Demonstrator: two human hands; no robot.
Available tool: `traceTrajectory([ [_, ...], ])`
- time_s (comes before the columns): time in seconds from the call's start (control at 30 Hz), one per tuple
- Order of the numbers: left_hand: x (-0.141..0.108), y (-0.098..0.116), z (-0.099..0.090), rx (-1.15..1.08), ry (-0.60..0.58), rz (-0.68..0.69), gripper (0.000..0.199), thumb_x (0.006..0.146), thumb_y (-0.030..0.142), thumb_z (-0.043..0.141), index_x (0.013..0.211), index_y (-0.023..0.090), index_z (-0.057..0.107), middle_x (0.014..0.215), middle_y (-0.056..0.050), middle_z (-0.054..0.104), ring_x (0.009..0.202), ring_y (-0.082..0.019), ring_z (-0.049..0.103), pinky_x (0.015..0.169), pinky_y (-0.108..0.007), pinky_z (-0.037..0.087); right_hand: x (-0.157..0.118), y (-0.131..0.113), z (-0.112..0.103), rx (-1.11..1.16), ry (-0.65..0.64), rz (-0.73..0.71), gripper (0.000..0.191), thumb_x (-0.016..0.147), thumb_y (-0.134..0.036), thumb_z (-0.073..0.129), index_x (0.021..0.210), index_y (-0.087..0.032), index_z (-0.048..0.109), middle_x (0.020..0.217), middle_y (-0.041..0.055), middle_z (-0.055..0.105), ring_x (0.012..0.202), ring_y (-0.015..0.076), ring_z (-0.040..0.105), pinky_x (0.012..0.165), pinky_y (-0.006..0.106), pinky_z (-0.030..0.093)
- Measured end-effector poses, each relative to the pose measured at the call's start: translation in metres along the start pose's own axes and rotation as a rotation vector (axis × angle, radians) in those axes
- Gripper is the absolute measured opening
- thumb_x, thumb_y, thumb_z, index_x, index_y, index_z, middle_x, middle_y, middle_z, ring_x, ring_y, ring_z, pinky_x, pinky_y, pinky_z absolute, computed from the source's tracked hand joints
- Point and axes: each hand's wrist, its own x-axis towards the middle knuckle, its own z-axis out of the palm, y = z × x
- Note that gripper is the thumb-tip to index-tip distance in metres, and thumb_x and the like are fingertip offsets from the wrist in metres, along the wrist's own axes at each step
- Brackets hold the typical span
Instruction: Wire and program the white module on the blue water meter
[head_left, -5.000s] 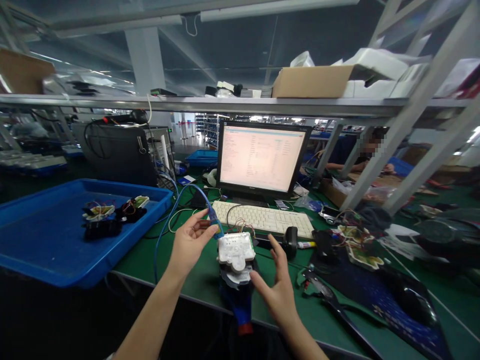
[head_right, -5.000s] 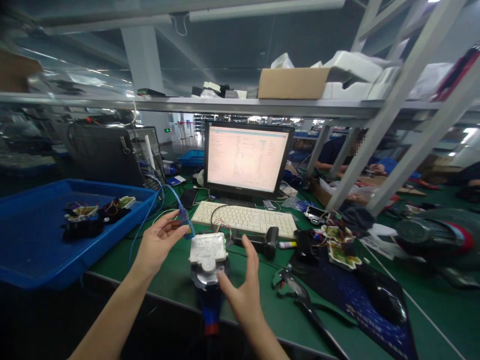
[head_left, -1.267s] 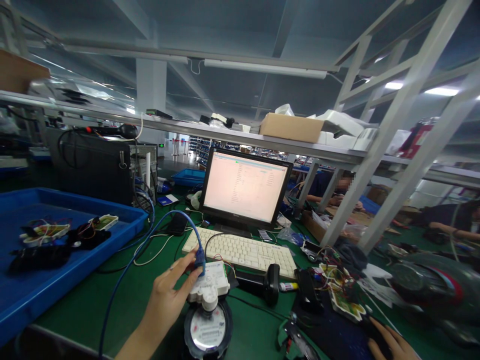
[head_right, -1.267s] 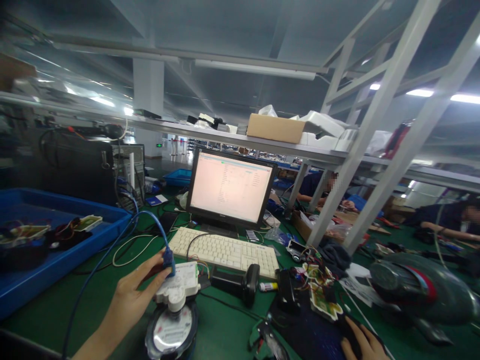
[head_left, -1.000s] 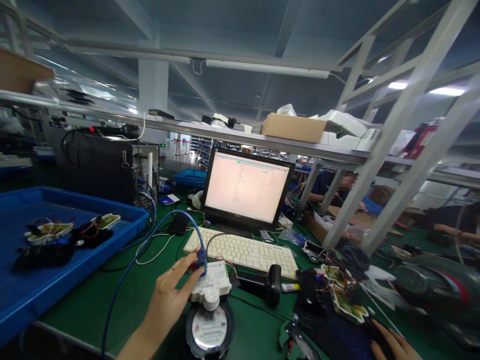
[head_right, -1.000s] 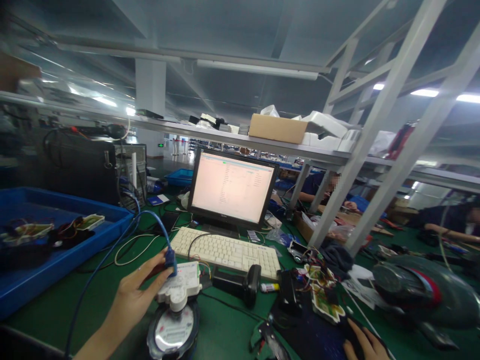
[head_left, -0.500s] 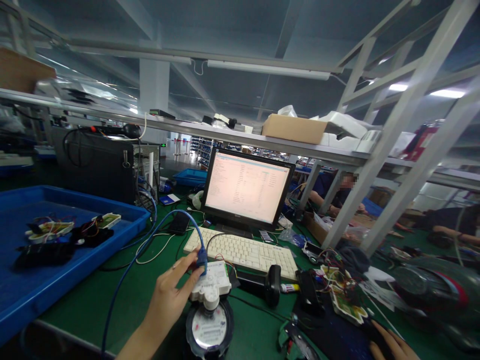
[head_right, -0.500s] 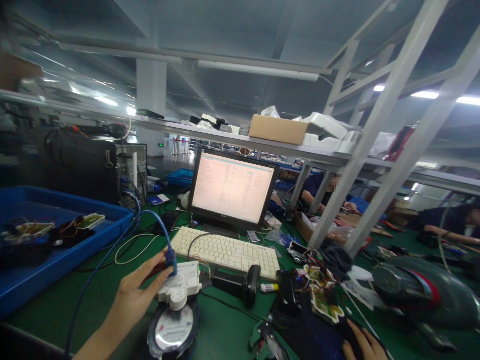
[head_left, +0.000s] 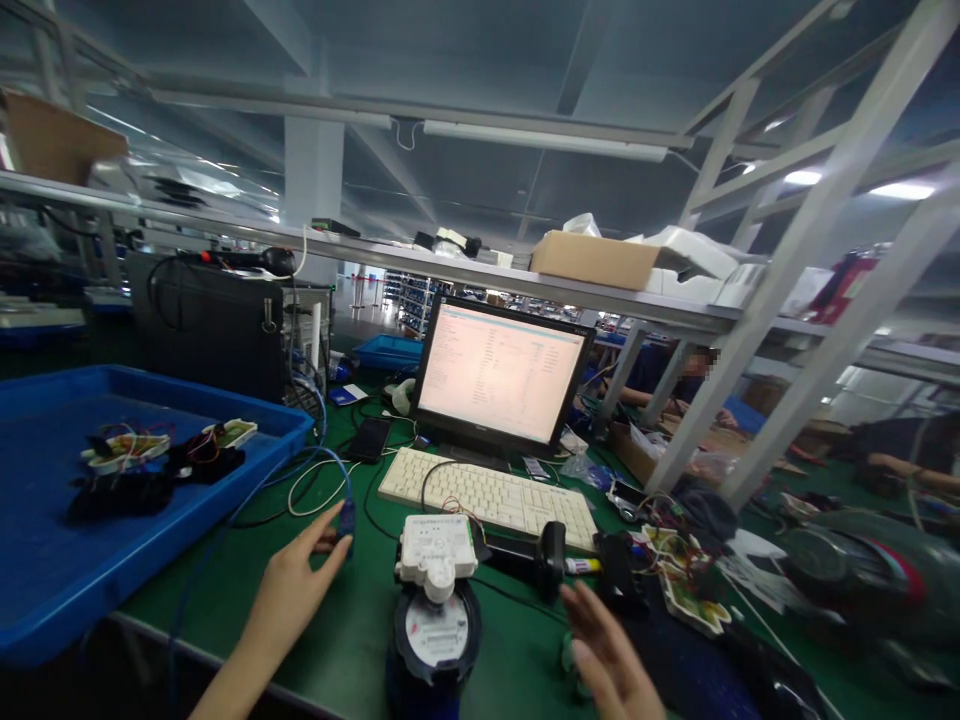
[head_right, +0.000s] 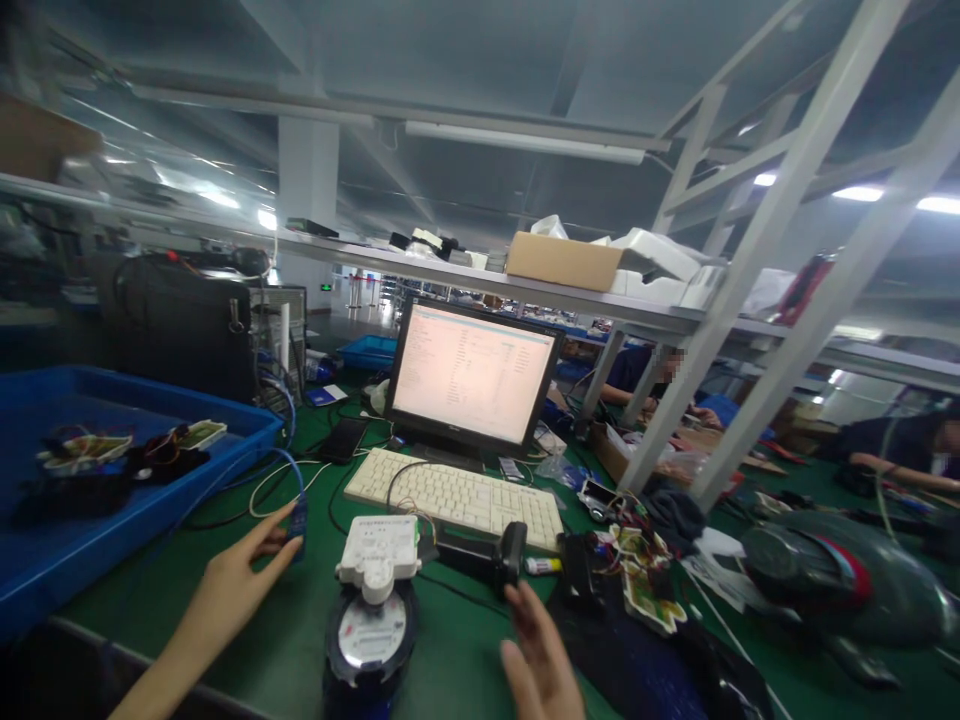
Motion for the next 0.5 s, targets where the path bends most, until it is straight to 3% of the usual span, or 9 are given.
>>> traceTrajectory([
  [0.07, 0.000, -0.010, -0.002, 0.127, -0.127, -0.079, 0.045, 0.077, 0.041, 0.051, 0.115, 0.019, 0.060, 0.073, -0.003, 0.071, 0.065, -0.020, 0.069, 0.059, -0.029, 0.055, -0.007, -0.004, 0.048, 0.256, -0.141, 0.211, 0.058, 0.064, -0.055, 0.071, 0.109, -0.019, 0.063, 0.118, 0.0124, 0.062, 0.113, 0.0308, 0.053, 0.094, 0.037, 0.043],
  [0.13, -0.001, -0.015, -0.005, 0.240, -0.226, -0.132, 0.046, 0.079, 0.040, 0.046, 0.118, 0.018, 0.058, 0.071, -0.003, 0.070, 0.063, -0.021, 0.068, 0.054, -0.029, 0.053, -0.012, -0.013, 0.084, 0.436, -0.278, 0.410, 0.052, 0.059, -0.049, 0.076, 0.097, -0.015, 0.068, 0.102, 0.0121, 0.068, 0.101, 0.0297, 0.060, 0.087, 0.036, 0.046],
  [0.2, -0.003, -0.019, -0.009, 0.269, -0.273, -0.153, 0.049, 0.081, 0.044, 0.042, 0.120, 0.017, 0.057, 0.074, -0.004, 0.070, 0.065, -0.022, 0.068, 0.054, -0.030, 0.053, -0.014, -0.026, 0.106, 0.565, -0.325, 0.480, 0.044, 0.063, -0.044, 0.072, 0.092, -0.011, 0.069, 0.087, 0.0090, 0.071, 0.089, 0.0256, 0.063, 0.080, 0.031, 0.046],
  [0.27, -0.008, -0.022, -0.012, 0.221, -0.213, -0.135, 0.052, 0.080, 0.050, 0.045, 0.118, 0.017, 0.057, 0.086, -0.008, 0.071, 0.075, -0.024, 0.069, 0.063, -0.034, 0.055, -0.016, -0.039, 0.117, 0.634, -0.270, 0.481, 0.036, 0.064, -0.037, 0.068, 0.088, -0.010, 0.069, 0.077, 0.0052, 0.070, 0.080, 0.0214, 0.062, 0.073, 0.026, 0.045],
  [0.37, -0.030, -0.022, -0.007, -0.053, -0.088, -0.124, 0.051, 0.075, 0.053, 0.054, 0.113, 0.020, 0.060, 0.107, -0.011, 0.067, 0.095, -0.028, 0.066, 0.081, -0.041, 0.054, -0.016, -0.051, 0.123, 0.684, -0.126, 0.507, 0.024, 0.058, -0.028, 0.066, 0.074, -0.011, 0.068, 0.065, 0.0011, 0.066, 0.064, 0.0162, 0.058, 0.062, 0.022, 0.042],
  [0.43, -0.053, -0.014, 0.003, -0.394, -0.145, -0.233, 0.046, 0.076, 0.050, 0.056, 0.113, 0.022, 0.061, 0.110, -0.009, 0.068, 0.102, -0.026, 0.064, 0.087, -0.039, 0.053, -0.016, -0.052, 0.124, 0.705, -0.044, 0.519, 0.014, 0.055, -0.027, 0.065, 0.061, -0.014, 0.063, 0.056, -0.0018, 0.061, 0.055, 0.0133, 0.052, 0.055, 0.020, 0.039],
  [0.5, -0.077, 0.002, 0.015, -0.703, -0.244, -0.436, 0.044, 0.078, 0.049, 0.056, 0.113, 0.023, 0.061, 0.112, -0.009, 0.068, 0.107, -0.027, 0.061, 0.090, -0.039, 0.052, -0.018, -0.052, 0.124, 0.717, 0.020, 0.512, 0.012, 0.053, -0.026, 0.063, 0.054, -0.016, 0.057, 0.051, -0.0042, 0.057, 0.051, 0.0115, 0.048, 0.052, 0.020, 0.037],
])
